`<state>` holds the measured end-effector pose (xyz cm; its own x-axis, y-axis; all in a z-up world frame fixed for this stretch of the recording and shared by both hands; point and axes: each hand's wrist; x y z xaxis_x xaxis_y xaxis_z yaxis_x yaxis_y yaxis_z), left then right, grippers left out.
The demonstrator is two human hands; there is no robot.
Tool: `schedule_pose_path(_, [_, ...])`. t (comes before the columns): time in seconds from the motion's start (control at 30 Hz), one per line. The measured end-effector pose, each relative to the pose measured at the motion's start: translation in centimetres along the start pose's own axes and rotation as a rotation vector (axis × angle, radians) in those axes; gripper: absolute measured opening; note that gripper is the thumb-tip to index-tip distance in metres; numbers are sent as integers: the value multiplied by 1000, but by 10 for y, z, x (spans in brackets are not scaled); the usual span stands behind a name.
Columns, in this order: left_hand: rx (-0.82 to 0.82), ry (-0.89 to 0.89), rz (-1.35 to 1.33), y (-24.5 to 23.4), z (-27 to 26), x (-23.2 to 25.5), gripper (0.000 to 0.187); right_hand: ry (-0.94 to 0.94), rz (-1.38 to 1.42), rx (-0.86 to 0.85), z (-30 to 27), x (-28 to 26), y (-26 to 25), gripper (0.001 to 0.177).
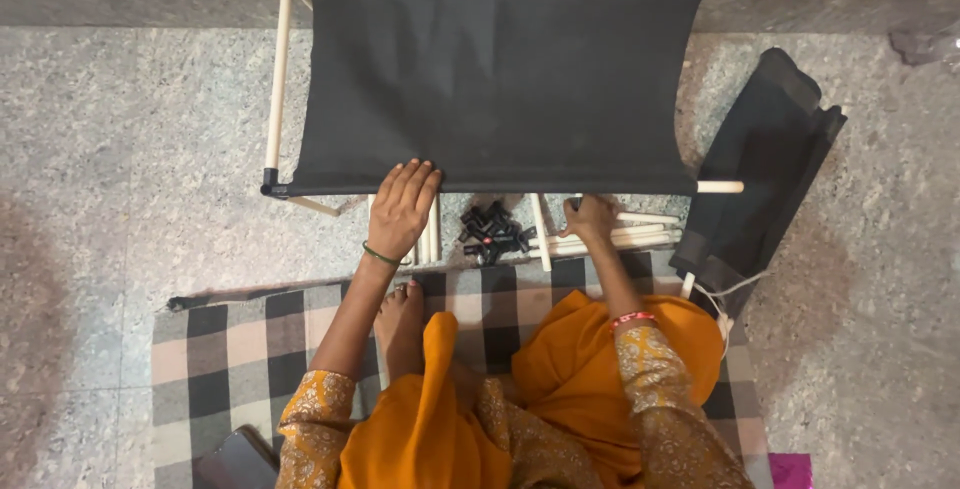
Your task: The person assembles a portable folding chair by connecting white poles with black plastic joints and attaching a black fabric seat. The person sits on a mat on the floor, methodically joining the frame components and securing the fabric to the structure.
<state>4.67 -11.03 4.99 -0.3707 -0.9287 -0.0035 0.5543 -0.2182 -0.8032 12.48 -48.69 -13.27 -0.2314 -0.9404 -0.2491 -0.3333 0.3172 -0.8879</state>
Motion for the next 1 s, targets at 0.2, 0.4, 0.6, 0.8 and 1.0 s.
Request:
schedule_pose_path(0.2, [-23, 8, 8, -3, -4, -6, 35, -92, 858, 361, 5, 42, -47, 55])
schedule_pose_path(0.4, [-15, 3, 9, 1, -2, -9, 35, -654, 1728, 612, -11, 130, -117, 60])
schedule_pose_path(0.6, [-12, 6, 14, 3, -3, -6, 33, -542, 1671, 589, -15, 138, -136, 62])
schedule_pose_path(0.8, [-31, 24, 45, 2, -5, -10, 33, -398, 1384, 515, -15, 117, -126, 69])
schedule_pose_path(1.0, [-27, 15, 68, 5, -2, -9, 34, -805, 1411, 633, -20, 116, -119, 110])
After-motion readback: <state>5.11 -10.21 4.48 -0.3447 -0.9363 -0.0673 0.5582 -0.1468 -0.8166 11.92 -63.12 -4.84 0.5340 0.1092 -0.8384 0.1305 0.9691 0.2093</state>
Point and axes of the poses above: each hand's wrist, its own z-axis towards the middle knuckle, its own y-axis out of the palm, x = y × z, and after that the axes turned 5 degrees about z, right-handed
